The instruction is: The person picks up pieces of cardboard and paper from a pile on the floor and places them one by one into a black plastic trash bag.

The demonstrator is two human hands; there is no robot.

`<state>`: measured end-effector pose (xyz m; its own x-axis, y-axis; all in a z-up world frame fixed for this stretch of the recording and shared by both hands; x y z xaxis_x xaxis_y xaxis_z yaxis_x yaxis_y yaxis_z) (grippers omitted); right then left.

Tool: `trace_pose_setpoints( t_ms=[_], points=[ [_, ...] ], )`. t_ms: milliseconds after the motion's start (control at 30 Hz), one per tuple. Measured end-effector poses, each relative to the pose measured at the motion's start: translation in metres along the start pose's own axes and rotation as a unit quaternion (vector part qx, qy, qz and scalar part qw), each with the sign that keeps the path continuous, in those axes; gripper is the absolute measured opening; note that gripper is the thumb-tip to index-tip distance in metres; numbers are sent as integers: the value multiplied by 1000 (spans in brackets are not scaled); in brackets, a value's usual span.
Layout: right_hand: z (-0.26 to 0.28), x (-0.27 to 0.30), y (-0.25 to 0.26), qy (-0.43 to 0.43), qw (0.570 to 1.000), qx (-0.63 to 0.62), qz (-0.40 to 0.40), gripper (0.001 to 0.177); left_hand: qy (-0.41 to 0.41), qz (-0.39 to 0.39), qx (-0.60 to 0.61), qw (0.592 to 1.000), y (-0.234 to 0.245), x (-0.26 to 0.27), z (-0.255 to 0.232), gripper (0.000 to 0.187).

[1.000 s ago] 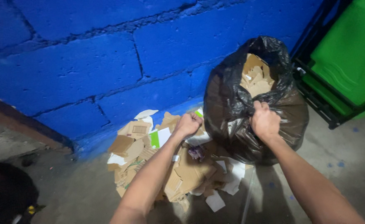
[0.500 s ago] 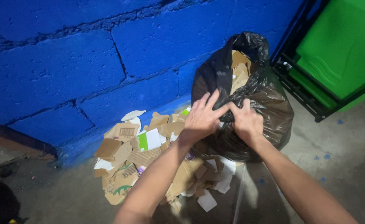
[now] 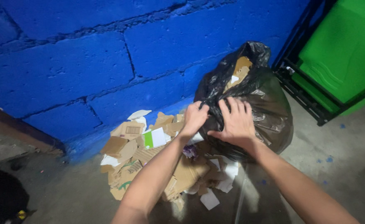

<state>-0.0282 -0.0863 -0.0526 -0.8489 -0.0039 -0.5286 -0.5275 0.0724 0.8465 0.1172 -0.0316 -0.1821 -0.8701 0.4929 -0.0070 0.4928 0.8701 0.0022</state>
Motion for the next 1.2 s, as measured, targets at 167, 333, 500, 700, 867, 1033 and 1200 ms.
trace_pose_setpoints(
  t_ms=[167,333,500,700,867,1033,1200],
  points=[
    [4,-5,-33,-79,984,75,144,87,98,43,163,981,-17,2,9,25],
    [-12,6,-68,-46,973,133,185,35,147,120,75,979,6,21,0,22],
    [-28,16,-84,-18,981,137,137,14,176,69,114,975,36,11,32,32],
    [-65,16,-74,-66,980,142,119,17,76,50,-209,974,51,-15,87,34],
    [-79,26,-62,-85,982,123,112,23,34,173,-450,875,35,13,77,46],
    [-88,30,-62,-87,987,84,105,34,38,222,-570,790,8,10,76,53],
    [-91,30,-71,-77,992,39,89,36,-35,196,-605,771,-7,-4,94,58]
  ],
)
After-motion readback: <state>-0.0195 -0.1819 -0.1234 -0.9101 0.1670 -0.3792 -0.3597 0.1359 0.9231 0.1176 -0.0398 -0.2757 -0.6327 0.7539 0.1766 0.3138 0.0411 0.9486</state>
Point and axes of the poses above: each hand's wrist, its own x-axis away from the middle knuckle, its own y-axis out of the back of the hand, z = x × y, the point moved 8 cm from there along -x, towards the middle knuckle, and after that the axes turned 1 degree about -z, right-handed, at the moved point
